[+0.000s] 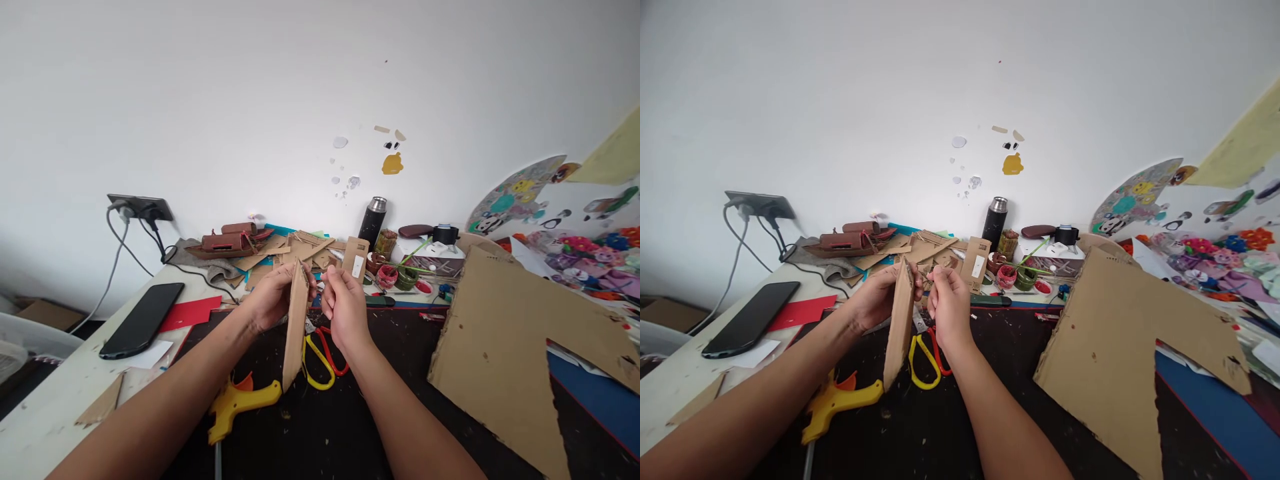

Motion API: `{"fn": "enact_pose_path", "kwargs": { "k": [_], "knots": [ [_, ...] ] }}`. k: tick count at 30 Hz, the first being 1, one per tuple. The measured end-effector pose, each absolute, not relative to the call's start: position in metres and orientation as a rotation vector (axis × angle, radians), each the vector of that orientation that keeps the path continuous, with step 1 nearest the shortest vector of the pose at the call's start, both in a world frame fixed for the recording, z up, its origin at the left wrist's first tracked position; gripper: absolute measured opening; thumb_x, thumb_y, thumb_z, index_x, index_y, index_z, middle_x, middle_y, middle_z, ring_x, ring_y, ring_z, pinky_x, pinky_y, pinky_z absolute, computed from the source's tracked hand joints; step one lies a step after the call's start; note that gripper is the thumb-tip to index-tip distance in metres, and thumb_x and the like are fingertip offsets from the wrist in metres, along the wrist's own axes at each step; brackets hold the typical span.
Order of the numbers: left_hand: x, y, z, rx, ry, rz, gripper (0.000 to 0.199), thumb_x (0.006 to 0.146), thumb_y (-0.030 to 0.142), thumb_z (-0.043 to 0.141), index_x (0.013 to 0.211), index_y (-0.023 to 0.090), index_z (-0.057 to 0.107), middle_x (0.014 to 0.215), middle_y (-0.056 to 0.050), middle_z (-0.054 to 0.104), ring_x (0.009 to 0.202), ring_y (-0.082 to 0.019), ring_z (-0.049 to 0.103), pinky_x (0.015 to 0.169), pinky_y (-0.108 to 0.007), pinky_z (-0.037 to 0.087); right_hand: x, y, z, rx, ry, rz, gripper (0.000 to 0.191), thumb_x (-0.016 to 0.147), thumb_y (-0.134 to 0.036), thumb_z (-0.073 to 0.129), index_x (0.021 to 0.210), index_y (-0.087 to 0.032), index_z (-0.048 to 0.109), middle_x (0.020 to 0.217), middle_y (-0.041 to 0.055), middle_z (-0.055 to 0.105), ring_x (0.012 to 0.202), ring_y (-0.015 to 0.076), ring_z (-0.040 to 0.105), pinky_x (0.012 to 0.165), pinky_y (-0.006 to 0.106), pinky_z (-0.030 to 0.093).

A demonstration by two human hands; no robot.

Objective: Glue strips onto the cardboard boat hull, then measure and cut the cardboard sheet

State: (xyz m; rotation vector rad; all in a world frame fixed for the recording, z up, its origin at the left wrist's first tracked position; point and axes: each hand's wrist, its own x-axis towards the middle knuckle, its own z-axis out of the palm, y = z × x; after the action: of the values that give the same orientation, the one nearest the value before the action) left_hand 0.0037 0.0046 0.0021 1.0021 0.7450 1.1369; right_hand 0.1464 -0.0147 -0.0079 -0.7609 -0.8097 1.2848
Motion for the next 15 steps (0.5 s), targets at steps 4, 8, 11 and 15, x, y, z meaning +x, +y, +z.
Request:
{"fn": "enact_pose_path", "kwargs": {
  "k": [4, 8, 11, 15],
  "knots": [
    [0.0035, 0.0050, 0.0006, 0.937, 0.675, 1.128, 0.020, 0.073, 0.032, 0.083, 0.084, 0.018, 0.072, 0.073, -0.004, 0.070, 0.062, -0.018, 0.066, 0.065, -0.031, 0.058, 0.1458, -0.0169, -0.0046, -0.774, -0.837, 1.304, 0.046, 0.080, -0.061, 0.086, 0.073, -0.020, 0.068, 0.044, -0.0120, 0.038, 0.033, 0.0044, 0.027, 0.031, 0.018, 0.021],
    [0.0046, 0.0051, -0.0006, 0.911, 0.633, 1.117, 0.020, 0.072, 0.029, 0.086, 0.081, 0.016, 0.074, 0.073, -0.005, 0.071, 0.062, -0.017, 0.067, 0.063, -0.029, 0.058, 0.1452, -0.0183, -0.0036, -0.776, -0.853, 1.314, 0.045, 0.081, -0.061, 0.085, 0.075, -0.020, 0.067, 0.046, -0.0115, 0.040, 0.034, 0.0048, 0.029, 0.031, 0.017, 0.023],
    [0.0058, 0.0047, -0.0014, 0.905, 0.625, 1.117, 0.020, 0.073, 0.028, 0.088, 0.081, 0.015, 0.076, 0.074, -0.005, 0.072, 0.063, -0.016, 0.067, 0.063, -0.028, 0.058, 0.1446, -0.0189, -0.0042, -0.771, -0.868, 1.329, 0.046, 0.080, -0.062, 0.085, 0.076, -0.021, 0.065, 0.048, -0.0112, 0.043, 0.034, 0.0046, 0.029, 0.031, 0.017, 0.024],
    [0.0066, 0.0049, -0.0038, 0.910, 0.651, 1.136, 0.030, 0.070, 0.035, 0.094, 0.082, 0.014, 0.077, 0.073, -0.006, 0.072, 0.063, -0.017, 0.067, 0.063, -0.027, 0.058, 0.1445, -0.0193, -0.0048, -0.783, -0.881, 1.333, 0.048, 0.077, -0.061, 0.088, 0.076, -0.022, 0.058, 0.051, -0.0111, 0.046, 0.037, 0.0049, 0.032, 0.031, 0.016, 0.024]
  ]
}}
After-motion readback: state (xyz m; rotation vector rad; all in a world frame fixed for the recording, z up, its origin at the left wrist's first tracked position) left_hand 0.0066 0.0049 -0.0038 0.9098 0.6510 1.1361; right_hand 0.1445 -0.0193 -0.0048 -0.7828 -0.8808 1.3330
